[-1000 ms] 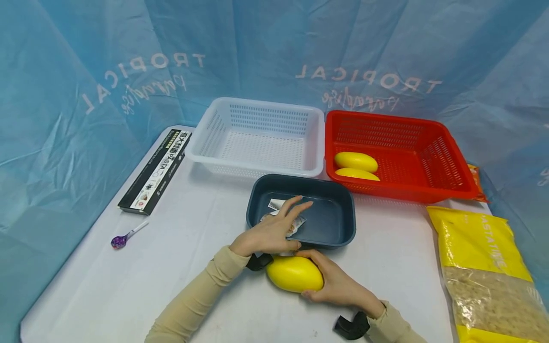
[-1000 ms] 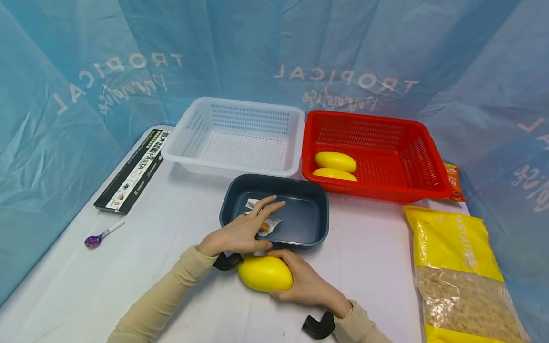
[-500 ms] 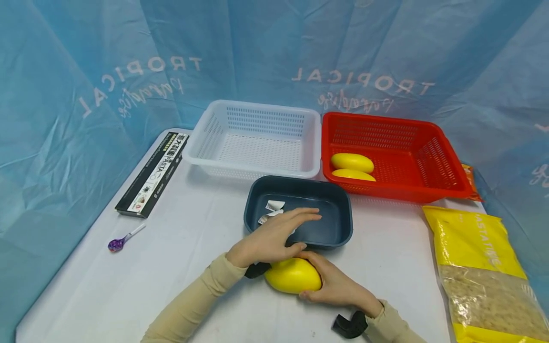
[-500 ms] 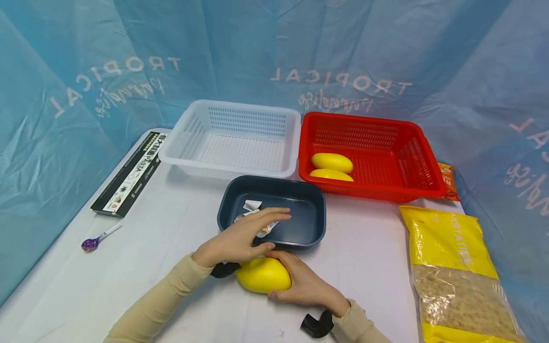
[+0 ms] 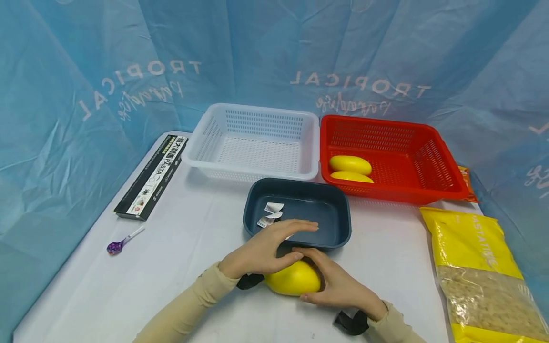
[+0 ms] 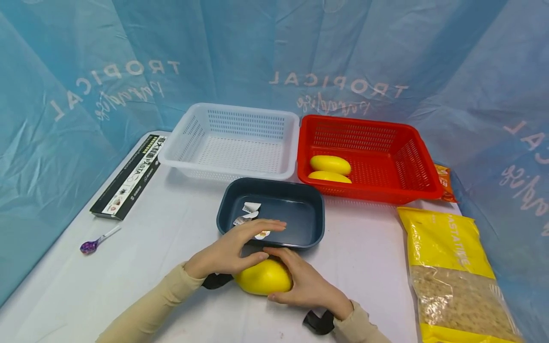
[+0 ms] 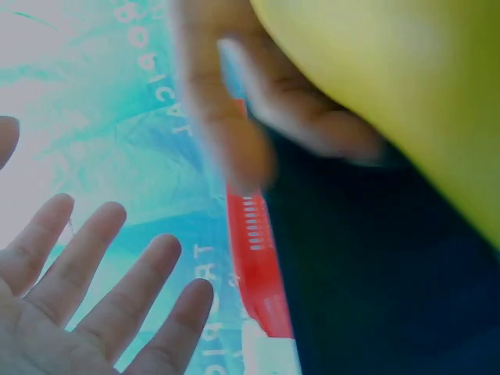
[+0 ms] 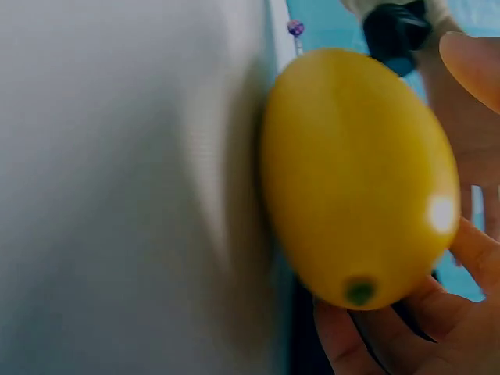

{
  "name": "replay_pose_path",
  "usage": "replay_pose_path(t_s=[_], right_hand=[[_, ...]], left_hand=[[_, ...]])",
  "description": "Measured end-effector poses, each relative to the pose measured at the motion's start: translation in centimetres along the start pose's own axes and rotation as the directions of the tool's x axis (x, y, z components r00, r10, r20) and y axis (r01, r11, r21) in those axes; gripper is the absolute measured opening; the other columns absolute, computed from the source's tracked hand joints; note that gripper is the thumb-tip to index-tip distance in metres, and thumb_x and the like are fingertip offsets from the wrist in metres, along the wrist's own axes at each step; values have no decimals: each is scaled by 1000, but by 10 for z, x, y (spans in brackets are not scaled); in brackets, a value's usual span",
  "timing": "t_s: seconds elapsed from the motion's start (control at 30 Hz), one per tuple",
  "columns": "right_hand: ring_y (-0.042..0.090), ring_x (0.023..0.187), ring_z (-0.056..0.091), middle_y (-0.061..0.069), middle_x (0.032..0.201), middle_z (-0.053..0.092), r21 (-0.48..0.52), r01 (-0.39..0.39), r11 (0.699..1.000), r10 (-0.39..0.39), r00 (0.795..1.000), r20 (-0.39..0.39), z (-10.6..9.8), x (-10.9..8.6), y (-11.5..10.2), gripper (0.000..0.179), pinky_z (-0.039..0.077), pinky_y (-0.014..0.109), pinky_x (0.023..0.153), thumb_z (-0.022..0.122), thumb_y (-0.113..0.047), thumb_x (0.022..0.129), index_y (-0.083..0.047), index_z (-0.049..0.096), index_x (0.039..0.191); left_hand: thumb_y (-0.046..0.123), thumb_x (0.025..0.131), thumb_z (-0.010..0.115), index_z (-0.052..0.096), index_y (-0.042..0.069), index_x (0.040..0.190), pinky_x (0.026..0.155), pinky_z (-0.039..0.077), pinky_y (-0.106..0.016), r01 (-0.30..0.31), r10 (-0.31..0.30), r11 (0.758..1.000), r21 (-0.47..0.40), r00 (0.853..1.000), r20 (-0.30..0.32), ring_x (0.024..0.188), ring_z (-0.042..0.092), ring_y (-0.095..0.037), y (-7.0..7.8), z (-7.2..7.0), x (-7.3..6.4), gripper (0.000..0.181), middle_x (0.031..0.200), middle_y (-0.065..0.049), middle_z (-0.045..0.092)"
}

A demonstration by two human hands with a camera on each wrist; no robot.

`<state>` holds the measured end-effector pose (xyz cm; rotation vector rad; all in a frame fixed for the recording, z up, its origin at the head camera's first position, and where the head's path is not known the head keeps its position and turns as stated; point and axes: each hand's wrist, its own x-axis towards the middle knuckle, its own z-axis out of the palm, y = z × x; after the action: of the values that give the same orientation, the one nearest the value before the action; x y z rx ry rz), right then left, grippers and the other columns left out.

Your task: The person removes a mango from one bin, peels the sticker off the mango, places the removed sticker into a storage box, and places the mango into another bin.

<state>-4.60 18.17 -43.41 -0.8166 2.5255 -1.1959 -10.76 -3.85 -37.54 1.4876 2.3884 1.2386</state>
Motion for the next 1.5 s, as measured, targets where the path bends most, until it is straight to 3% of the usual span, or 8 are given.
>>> replay_pose_path(t_s=[0.2,0.4,0.53,0.77,0.9,1.1,1.27,1.5], right_hand=[[20,123,53,0,143,50,-4,89,996,-89,993,-75,-10,-4,-4,79,48,38,101,79,-26,79,-18,37,146],[22,107,63,12,129,61,104,141,985,-126,982,-138,-32,-6,-4,67,54,29,86,71,-7,84,-12,41,143],[19,107,63,16,123,63,184,198,963,-153,960,-233,-47,-7,1,62,55,28,81,63,8,84,-9,44,141],[11,122,52,1,138,55,229,220,948,-105,897,-429,-62,-8,9,61,46,23,94,55,10,84,0,41,142],[14,131,43,2,148,46,218,221,950,-59,818,-572,-71,-6,15,66,41,21,100,52,11,83,1,36,145],[15,137,36,5,154,38,231,146,962,85,642,-762,-92,-2,21,62,35,20,108,50,0,90,-6,32,149],[20,141,30,6,157,31,258,56,965,193,519,-833,-105,-3,26,62,30,33,116,51,-10,92,-13,30,151],[23,146,20,7,159,23,281,56,958,244,354,-903,-115,-4,49,64,17,40,122,50,-18,95,-10,23,152]], left_hand=[[16,91,62,52,9,136,108,43,-42,48,-53,993,-104,997,-48,132,50,-20,-6,0,-10,47,141,-3,55],[11,90,62,60,9,124,110,41,-44,-16,9,993,-116,998,-58,125,55,-20,-7,1,-11,34,127,-5,63],[9,89,64,63,11,119,111,40,-38,-78,75,993,-84,996,-38,117,59,-14,-7,5,-11,31,120,-1,65],[11,89,63,62,12,120,103,47,-30,-117,118,991,-72,993,18,115,59,-12,-4,15,-17,31,121,-1,65],[17,90,63,61,14,123,104,45,-28,-51,56,997,-66,994,91,117,58,-10,-2,19,-22,32,123,2,64],[24,90,64,56,20,130,108,41,-29,95,-100,995,33,967,234,124,53,-9,-1,24,-25,41,133,7,58],[23,87,66,53,22,134,108,41,-30,136,-154,987,81,947,282,126,51,-10,-7,29,-25,48,137,8,55],[27,85,67,49,25,138,109,41,-31,179,-203,978,102,922,331,130,50,-10,-12,37,-25,56,143,10,51]])
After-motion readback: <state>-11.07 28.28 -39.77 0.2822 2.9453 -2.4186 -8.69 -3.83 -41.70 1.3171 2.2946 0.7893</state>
